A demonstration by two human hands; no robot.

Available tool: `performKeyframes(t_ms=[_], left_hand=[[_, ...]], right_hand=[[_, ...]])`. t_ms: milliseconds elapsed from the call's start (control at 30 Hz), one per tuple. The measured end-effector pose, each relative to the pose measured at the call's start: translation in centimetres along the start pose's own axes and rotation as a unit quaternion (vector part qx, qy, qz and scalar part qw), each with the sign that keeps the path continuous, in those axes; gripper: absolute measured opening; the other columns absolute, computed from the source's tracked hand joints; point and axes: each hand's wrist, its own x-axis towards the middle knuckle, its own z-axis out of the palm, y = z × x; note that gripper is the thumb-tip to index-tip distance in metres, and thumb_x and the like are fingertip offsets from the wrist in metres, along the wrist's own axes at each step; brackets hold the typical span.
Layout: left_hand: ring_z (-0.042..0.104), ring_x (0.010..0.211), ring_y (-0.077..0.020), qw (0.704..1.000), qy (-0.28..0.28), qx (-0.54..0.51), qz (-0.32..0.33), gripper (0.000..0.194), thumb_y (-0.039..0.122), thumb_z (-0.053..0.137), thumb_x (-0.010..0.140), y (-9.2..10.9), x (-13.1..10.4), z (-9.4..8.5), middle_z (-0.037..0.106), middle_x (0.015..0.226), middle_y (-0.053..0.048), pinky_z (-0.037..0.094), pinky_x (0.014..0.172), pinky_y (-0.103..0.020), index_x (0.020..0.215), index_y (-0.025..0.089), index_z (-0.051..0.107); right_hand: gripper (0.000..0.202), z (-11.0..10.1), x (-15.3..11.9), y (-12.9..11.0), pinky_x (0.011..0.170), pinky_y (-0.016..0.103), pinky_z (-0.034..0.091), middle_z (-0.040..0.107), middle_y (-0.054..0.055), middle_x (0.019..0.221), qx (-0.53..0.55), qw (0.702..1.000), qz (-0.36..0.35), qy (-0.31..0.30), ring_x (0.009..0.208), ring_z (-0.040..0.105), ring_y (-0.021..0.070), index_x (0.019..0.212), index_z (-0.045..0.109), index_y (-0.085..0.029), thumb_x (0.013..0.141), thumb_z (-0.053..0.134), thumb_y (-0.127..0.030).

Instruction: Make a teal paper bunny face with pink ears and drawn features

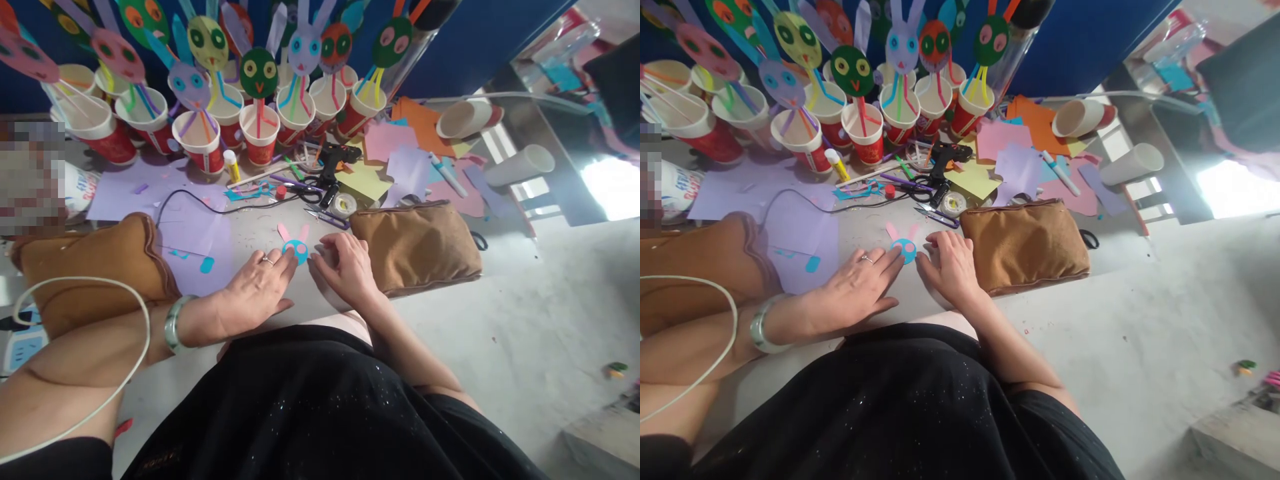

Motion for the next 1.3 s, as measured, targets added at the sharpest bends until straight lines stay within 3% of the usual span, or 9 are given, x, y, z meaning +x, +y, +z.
performKeyframes(t_ms=[267,433,567,667,767,900,1033,1167,1300], left_hand=[[0.061,0.117,-0.0343,0.999,0.029,-0.017,0.016,0.058,0.042,0.064,0.098,-0.1,0.1,1.2,0.054,0.154,-0.025,0.047,0.094,-0.045,0.144,0.007,0.055],[0.062,0.112,-0.0322,0.999,0.034,0.017,0.017,0.059,0.04,0.063,0.099,-0.2,0.3,1.8,0.054,0.153,-0.023,0.047,0.087,-0.044,0.145,0.006,0.053],[0.063,0.108,-0.0321,0.998,0.054,0.004,0.015,0.056,0.035,0.07,0.094,-0.3,0.6,2.2,0.061,0.145,-0.023,0.047,0.085,-0.043,0.139,0.004,0.059],[0.065,0.106,-0.0321,0.998,0.061,-0.013,0.007,0.051,0.032,0.072,0.092,-0.3,0.9,2.3,0.063,0.144,-0.023,0.047,0.083,-0.043,0.135,0.006,0.063],[0.065,0.106,-0.0316,0.998,0.064,-0.007,0.008,0.044,0.032,0.07,0.092,-0.3,1.1,2.4,0.064,0.144,-0.022,0.047,0.084,-0.043,0.131,0.01,0.067],[0.065,0.103,-0.0313,0.998,0.068,-0.015,0.006,0.045,0.03,0.07,0.09,-0.2,1.2,2.7,0.063,0.145,-0.024,0.048,0.083,-0.044,0.13,0.007,0.068],[0.065,0.104,-0.0319,0.997,0.066,-0.025,0.01,0.051,0.028,0.067,0.093,-0.2,1.0,2.7,0.061,0.146,-0.027,0.05,0.084,-0.045,0.135,0.0,0.064],[0.064,0.112,-0.0329,0.998,0.041,-0.03,0.031,0.045,0.029,0.054,0.1,-0.5,0.7,1.8,0.058,0.151,-0.022,0.051,0.087,-0.048,0.14,0.007,0.062],[0.065,0.106,-0.0313,1.0,0.012,-0.008,0.018,0.047,0.018,0.049,0.1,-0.4,0.7,0.8,0.059,0.15,-0.022,0.052,0.083,-0.047,0.144,0.008,0.06]], right_hand=[[0.022,-3.6,2.2,2.0,0.09,0.045,0.04,0.07,0.007,0.091,-0.088,0.991,-0.099,-0.002,0.09,0.061,0.0261,0.102,0.069,-0.023,0.099,0.054,-0.038],[0.028,-4.6,8.5,2.2,0.096,0.051,0.038,0.069,0.008,0.095,-0.112,0.982,-0.154,-0.018,0.101,0.062,0.0289,0.1,0.073,-0.023,0.101,0.05,-0.039],[0.032,-4.8,14.3,2.0,0.099,0.053,0.039,0.069,0.008,0.083,-0.142,0.972,-0.175,-0.065,0.095,0.064,0.0274,0.085,0.072,-0.023,0.101,0.053,-0.043],[0.034,-5.4,16.1,1.3,0.103,0.053,0.04,0.068,0.007,0.075,-0.114,0.973,-0.184,-0.084,0.093,0.064,0.0256,0.082,0.072,-0.025,0.1,0.057,-0.05],[0.029,-5.9,15.0,0.7,0.1,0.056,0.041,0.068,0.007,0.077,-0.143,0.974,-0.149,-0.089,0.089,0.066,0.0262,0.088,0.073,-0.022,0.098,0.062,-0.047],[0.024,-5.5,11.0,0.9,0.094,0.051,0.044,0.068,0.004,0.076,-0.143,0.974,-0.149,-0.097,0.082,0.066,0.0248,0.095,0.073,-0.021,0.095,0.063,-0.043],[0.021,-4.2,7.1,1.3,0.087,0.045,0.041,0.069,0.004,0.076,-0.113,0.981,-0.123,-0.101,0.08,0.064,0.0241,0.096,0.073,-0.021,0.095,0.06,-0.037],[0.025,-2.5,4.4,0.7,0.084,0.041,0.038,0.07,0.006,0.081,-0.105,0.981,-0.123,-0.11,0.081,0.063,0.0234,0.099,0.074,-0.021,0.1,0.053,-0.034],[0.037,-1.1,2.9,0.3,0.086,0.038,0.038,0.071,0.008,0.091,-0.085,0.977,-0.15,-0.124,0.084,0.062,0.022,0.114,0.074,-0.021,0.107,0.045,-0.042]])
